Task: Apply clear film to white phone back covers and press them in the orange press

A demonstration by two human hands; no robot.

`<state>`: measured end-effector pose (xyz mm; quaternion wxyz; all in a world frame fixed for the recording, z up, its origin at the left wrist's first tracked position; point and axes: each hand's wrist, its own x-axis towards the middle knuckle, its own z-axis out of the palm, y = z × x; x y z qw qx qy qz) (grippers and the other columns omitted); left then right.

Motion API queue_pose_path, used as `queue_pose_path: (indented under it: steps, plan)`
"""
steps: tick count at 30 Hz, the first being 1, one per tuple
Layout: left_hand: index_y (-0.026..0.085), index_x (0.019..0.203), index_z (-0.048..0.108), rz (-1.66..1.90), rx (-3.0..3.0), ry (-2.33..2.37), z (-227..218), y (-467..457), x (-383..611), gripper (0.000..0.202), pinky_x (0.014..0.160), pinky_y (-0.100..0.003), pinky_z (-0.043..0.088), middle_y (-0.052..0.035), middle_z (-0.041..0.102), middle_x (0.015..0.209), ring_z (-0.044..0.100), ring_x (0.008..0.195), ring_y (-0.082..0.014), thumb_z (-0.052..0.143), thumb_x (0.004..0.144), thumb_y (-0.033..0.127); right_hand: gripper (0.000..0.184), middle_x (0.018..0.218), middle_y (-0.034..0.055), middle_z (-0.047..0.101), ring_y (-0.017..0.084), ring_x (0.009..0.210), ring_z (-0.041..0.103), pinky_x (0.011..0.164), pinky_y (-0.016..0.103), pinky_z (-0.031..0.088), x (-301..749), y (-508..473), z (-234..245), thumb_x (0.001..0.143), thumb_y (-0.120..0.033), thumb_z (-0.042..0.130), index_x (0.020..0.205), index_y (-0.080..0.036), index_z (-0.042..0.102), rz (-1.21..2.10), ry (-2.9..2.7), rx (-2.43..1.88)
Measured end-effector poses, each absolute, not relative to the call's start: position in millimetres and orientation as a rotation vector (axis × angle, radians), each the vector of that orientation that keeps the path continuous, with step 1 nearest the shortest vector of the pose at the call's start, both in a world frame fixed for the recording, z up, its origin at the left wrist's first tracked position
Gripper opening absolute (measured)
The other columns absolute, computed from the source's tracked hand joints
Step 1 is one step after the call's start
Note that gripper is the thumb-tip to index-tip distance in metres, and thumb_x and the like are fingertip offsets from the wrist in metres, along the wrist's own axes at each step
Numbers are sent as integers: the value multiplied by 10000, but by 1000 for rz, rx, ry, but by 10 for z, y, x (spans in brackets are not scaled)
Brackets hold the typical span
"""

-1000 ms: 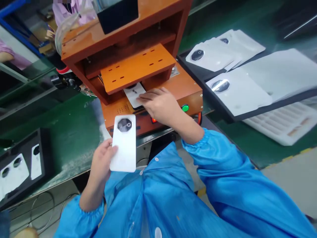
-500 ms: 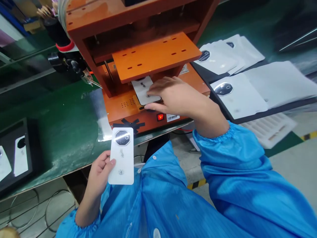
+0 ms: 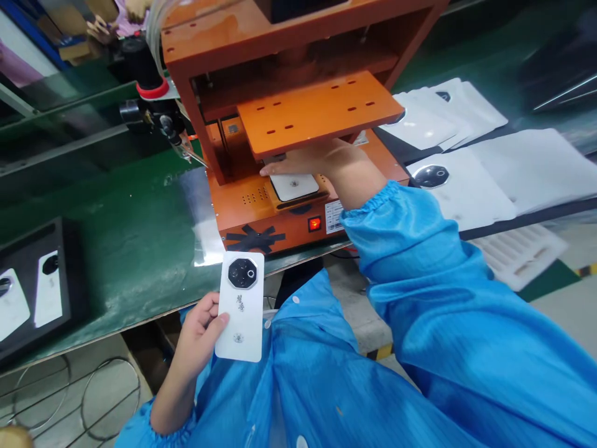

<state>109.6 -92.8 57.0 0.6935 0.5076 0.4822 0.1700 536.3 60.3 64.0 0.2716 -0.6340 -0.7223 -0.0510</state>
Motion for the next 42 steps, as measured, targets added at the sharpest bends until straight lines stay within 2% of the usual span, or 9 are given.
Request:
queue_pose_path:
  steps: [3, 5, 9, 13, 18, 21, 25, 29, 42]
  plan:
    - [188, 1023, 706, 375, 1202, 1045, 598, -890, 1134, 418, 657, -262, 584, -66, 793, 897, 734, 740, -205, 827, 863, 554, 860, 1293, 94, 767, 294, 1284, 659, 1101, 428, 515, 5399, 592, 696, 898, -910, 508, 1209, -160, 792, -26, -2101, -1767]
    - [184, 967, 711, 384, 1263, 1026, 613, -864, 1189, 404, 625, -241, 555, -54, 773, 842, 708, 711, -188, 820, 864, 559, 841, 1312, 81, 763, 263, 1324, 632, 1104, 394, 495, 5351, 492, 764, 956, -869, 440, 1266, -161, 772, -30, -2115, -1760]
    - [193, 1005, 706, 393, 1404, 997, 629, -834, 1290, 336, 597, -219, 516, -42, 766, 816, 678, 674, -164, 762, 929, 515, 405, 1317, 90, 767, 297, 1288, 632, 1125, 494, 460, 5078, -8, 845, 1094, -461, 507, 1334, -239, 745, -144, -1858, -1851]
    - [195, 1288, 684, 350, 1506, 953, 650, -810, 1343, 429, 697, -260, 585, -76, 818, 963, 771, 822, -215, 739, 953, 458, 423, 1450, 114, 700, 322, 1280, 629, 1076, 505, 445, 4757, -540, 802, 1097, -255, 417, 1386, -219, 725, -164, -1884, -1880]
    - [203, 970, 722, 331, 1695, 912, 712, -783, 1457, 225, 659, -259, 557, -43, 793, 845, 740, 729, -191, 696, 981, 426, 469, 1440, 161, 694, 362, 1272, 613, 1054, 507, 442, 4596, -568, 722, 1051, -173, 424, 1432, -184, 697, -183, -1869, -1920]
    - [209, 895, 705, 384, 1992, 833, 709, -787, 1552, 213, 707, -280, 559, -45, 783, 870, 737, 779, -194, 663, 1014, 381, 481, 1428, 153, 702, 356, 1271, 617, 1049, 504, 452, 4622, -498, 730, 1054, -185, 417, 1451, -211, 688, -162, -1854, -1887]
    - [195, 956, 703, 630, 2495, 650, 594, -771, 1654, 119, 990, -422, 556, -141, 770, 1314, 705, 1141, -282, 620, 1029, 240, 515, 1502, 115, 661, 308, 1371, 597, 1151, 506, 426, 4616, -741, 719, 1090, -209, 351, 1523, -270, 623, -209, -1691, -1832]
    - [196, 939, 691, 700, 2794, 668, 481, -706, 1742, 98, 1097, -534, 478, -164, 600, 1601, 588, 1346, -359, 635, 1019, 202, 500, 1478, 133, 662, 335, 1392, 604, 1152, 550, 440, 4574, -1272, 514, 1085, -233, 372, 1505, -293, 637, -356, -1357, -1879]
    - [187, 935, 711, 666, 2937, 704, 473, -575, 1866, 103, 1080, -547, 453, -182, 585, 1611, 579, 1387, -404, 656, 1019, 212, 439, 1430, 164, 711, 351, 1300, 671, 1081, 546, 450, 4849, -1825, -196, 1034, -270, 517, 1432, -249, 703, -515, -1177, -2113]
